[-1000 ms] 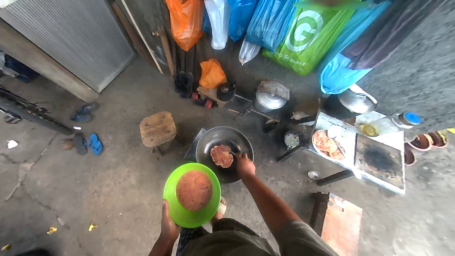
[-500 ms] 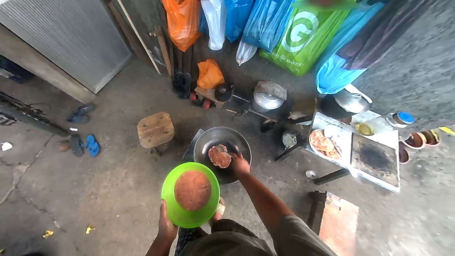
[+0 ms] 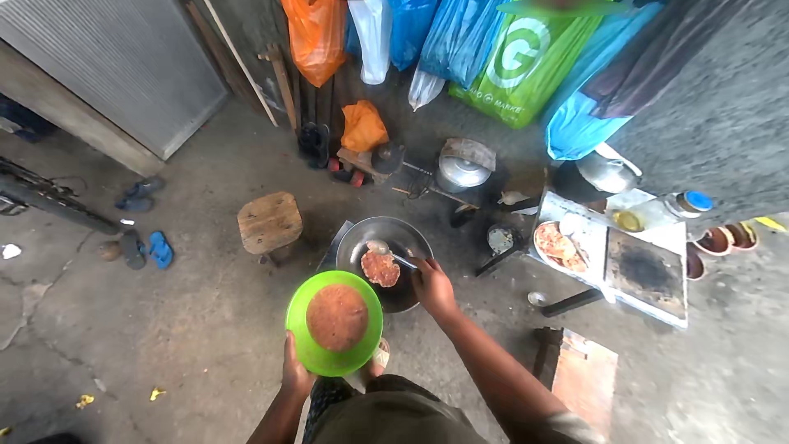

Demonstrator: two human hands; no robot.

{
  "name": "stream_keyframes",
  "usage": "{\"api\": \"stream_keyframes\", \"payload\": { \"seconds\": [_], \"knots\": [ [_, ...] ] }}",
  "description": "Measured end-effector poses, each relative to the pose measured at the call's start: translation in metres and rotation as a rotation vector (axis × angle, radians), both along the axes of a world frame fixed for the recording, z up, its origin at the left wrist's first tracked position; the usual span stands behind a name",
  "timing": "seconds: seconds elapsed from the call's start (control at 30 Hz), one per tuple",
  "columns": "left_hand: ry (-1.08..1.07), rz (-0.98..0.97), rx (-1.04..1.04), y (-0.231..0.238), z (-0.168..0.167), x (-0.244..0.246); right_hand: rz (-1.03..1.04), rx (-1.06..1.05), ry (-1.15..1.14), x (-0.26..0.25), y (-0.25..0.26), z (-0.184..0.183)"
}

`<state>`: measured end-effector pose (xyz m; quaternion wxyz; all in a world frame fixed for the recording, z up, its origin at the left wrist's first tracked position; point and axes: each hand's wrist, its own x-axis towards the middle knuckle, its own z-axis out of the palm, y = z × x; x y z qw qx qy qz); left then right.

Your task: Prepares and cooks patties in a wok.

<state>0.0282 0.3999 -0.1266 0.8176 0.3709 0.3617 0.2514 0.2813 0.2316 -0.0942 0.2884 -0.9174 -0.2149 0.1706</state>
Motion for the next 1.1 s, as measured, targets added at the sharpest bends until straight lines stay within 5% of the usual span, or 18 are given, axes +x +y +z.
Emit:
{"api": "stream_keyframes", "payload": {
  "seconds": [0.13, 0.3, 0.4, 0.5, 0.57, 0.7, 1.1],
  "knots": [
    [0.062, -0.026, 0.025, 0.000, -0.002, 0.012, 0.203, 0.190, -0.315, -0.034, -0.011, 0.020],
    [0.089, -0.043, 0.021, -0.004, 0.006, 0.025, 0.300, 0.054, -0.689, -0.061, -0.007, 0.012],
    [0.091, -0.053, 0.013, -0.004, 0.005, 0.028, 0.264, -0.055, -0.488, -0.071, -0.006, 0.014],
    [0.110, -0.064, 0.012, -0.004, 0.005, 0.028, 0.231, -0.214, 0.113, -0.059, -0.006, 0.038],
    [0.112, -0.065, 0.001, -0.004, 0.004, 0.028, 0.201, -0.133, 0.312, -0.047, -0.011, 0.037],
    [0.123, -0.065, 0.002, -0.003, 0.003, 0.029, 0.169, 0.026, 0.381, -0.042, -0.019, 0.028],
    [0.106, -0.087, 0.005, -0.002, -0.003, 0.033, 0.161, 0.071, 0.304, -0.032, -0.026, 0.032]
  ]
}}
